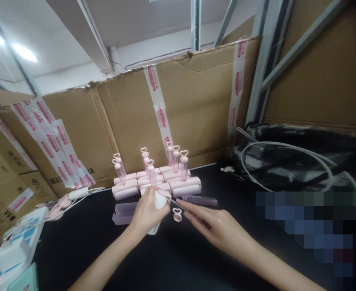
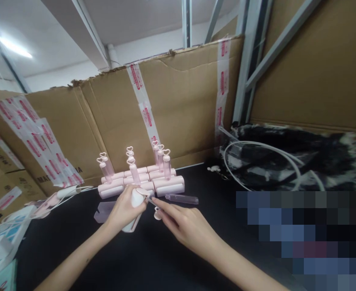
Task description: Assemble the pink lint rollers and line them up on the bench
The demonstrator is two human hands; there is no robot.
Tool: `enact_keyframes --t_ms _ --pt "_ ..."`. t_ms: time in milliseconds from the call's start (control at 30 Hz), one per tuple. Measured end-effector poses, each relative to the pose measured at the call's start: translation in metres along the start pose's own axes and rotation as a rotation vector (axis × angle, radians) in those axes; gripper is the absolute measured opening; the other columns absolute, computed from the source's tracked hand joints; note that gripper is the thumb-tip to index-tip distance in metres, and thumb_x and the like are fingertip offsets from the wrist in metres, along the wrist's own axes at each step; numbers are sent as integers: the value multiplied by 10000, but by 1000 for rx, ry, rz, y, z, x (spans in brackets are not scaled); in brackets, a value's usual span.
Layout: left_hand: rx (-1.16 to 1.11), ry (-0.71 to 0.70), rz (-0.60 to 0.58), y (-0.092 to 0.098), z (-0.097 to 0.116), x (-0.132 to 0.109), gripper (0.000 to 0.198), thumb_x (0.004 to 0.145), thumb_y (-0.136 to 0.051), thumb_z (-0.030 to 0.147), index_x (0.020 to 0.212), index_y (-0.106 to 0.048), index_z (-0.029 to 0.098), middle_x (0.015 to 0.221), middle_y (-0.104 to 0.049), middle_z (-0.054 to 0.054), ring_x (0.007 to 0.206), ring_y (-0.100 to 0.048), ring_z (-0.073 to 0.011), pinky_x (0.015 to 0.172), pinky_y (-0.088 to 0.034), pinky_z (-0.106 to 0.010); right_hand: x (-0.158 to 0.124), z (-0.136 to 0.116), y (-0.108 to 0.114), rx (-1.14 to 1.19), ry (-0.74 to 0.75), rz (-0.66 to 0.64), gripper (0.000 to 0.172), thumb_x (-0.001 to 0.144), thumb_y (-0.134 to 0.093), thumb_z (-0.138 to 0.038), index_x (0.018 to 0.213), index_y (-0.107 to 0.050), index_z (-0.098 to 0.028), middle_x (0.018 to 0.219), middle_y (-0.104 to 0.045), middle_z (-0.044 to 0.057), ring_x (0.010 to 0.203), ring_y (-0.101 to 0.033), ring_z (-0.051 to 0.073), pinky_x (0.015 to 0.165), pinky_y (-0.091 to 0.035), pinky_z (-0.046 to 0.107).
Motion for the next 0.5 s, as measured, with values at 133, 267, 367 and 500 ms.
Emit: enact_keyframes --t_ms 133,267,367,500 --pt "30 21 -12 -5 7 4 219 742 -561 268 946 -503 215 896 -654 -23 869 -623 -214 748 -450 -290 -1 5 -11 -128 -11 -38 446 908 -384 -185 1349 -438 -217 895 -725 58 744 -694 189 616 -526 251" --pt "149 39 -12 -18 8 17 252 763 -554 326 976 -486 210 912 -674 -58 890 -639 -250 742 -452 -309 -1 9 -17 -237 -63 7 451 904 -383 -166 1350 -436 -205 856 -727 59 732 -693 199 567 -498 245" --pt "242 44 -1 -28 6 24 273 777 -538 343 997 -473 196 891 -678 -85 887 -644 -279 725 -455 -327 0 10 -19 -269 -108 30 442 909 -391 -181 1347 -439 -208 833 -730 52 713 -696 209 559 -495 255" --pt "264 29 8 -34 5 28 259 781 -531 317 997 -468 188 855 -678 -88 860 -651 -289 708 -454 -329 2 10 -21 -300 -124 31 442 911 -381 -188 1349 -436 -192 786 -729 52 646 -690 201 504 -468 238"
Point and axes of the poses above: each hand's wrist, its own x-axis towards the middle knuckle, its own y-axis out of the back of the hand, z = x × y, the point moved 2 cm from there along x, towards the middle knuckle
